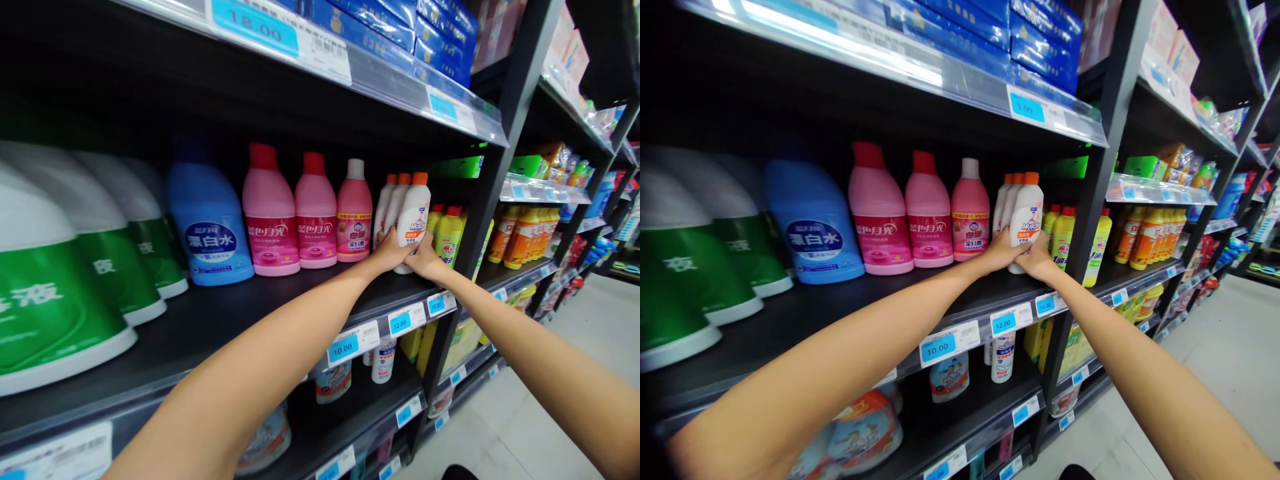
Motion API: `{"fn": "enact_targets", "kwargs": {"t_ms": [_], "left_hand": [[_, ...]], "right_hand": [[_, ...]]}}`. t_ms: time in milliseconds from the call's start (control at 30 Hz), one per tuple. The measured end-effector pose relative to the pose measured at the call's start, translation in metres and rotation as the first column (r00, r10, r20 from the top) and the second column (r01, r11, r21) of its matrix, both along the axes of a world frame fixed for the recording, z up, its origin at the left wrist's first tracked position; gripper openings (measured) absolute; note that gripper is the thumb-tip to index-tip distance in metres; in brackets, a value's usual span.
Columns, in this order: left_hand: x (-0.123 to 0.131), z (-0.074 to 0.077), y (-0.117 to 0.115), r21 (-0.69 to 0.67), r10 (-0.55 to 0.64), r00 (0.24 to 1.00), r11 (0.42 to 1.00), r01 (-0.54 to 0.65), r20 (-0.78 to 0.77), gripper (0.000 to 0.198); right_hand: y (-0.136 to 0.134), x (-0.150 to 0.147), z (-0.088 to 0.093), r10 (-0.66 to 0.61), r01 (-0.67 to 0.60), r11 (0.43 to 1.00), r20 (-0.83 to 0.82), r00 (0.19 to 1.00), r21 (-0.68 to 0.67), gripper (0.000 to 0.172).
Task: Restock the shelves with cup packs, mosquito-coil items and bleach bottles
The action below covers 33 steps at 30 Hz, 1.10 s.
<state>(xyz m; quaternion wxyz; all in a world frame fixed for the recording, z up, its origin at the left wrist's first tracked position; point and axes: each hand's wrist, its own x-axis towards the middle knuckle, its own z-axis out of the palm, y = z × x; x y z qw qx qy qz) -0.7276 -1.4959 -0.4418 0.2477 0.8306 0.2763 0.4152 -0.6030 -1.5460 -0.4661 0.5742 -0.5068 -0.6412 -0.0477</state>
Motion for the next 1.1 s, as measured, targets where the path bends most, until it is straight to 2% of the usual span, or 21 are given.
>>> {"fn": "enact_targets", "kwargs": {"t_ms": [233, 567, 767, 1100], "left_hand": [[0.003, -0.002, 0.004, -0.031, 0.034, 0.997, 0.999, -0.036, -0.066, 0.065], [0.002, -0.003, 0.006, -0.030, 0.025, 0.997, 0.999, -0.027, -0.074, 0.065], [0.002, -0.001, 0.006, -0.021, 0.056, 0.996, 0.998, -0.057, -0.076, 0.070], [-0.003, -0.001, 0.011, 0.000, 0.040, 0.997, 0.999, -0.040, -0.062, 0.074]], "right_hand": [[0.009, 0.002, -0.001, -0.046, 0.045, 0.999, -0.029, 0.999, -0.019, 0.069], [0.013, 0.004, -0.007, -0.137, 0.135, 0.990, -0.087, 0.987, -0.031, 0.067], [0.004, -0.001, 0.000, -0.085, 0.082, 0.995, -0.047, 0.995, -0.064, 0.062], [0.003, 0.001, -0.004, -0.103, 0.096, 0.992, -0.098, 0.990, -0.077, 0.070]]}}
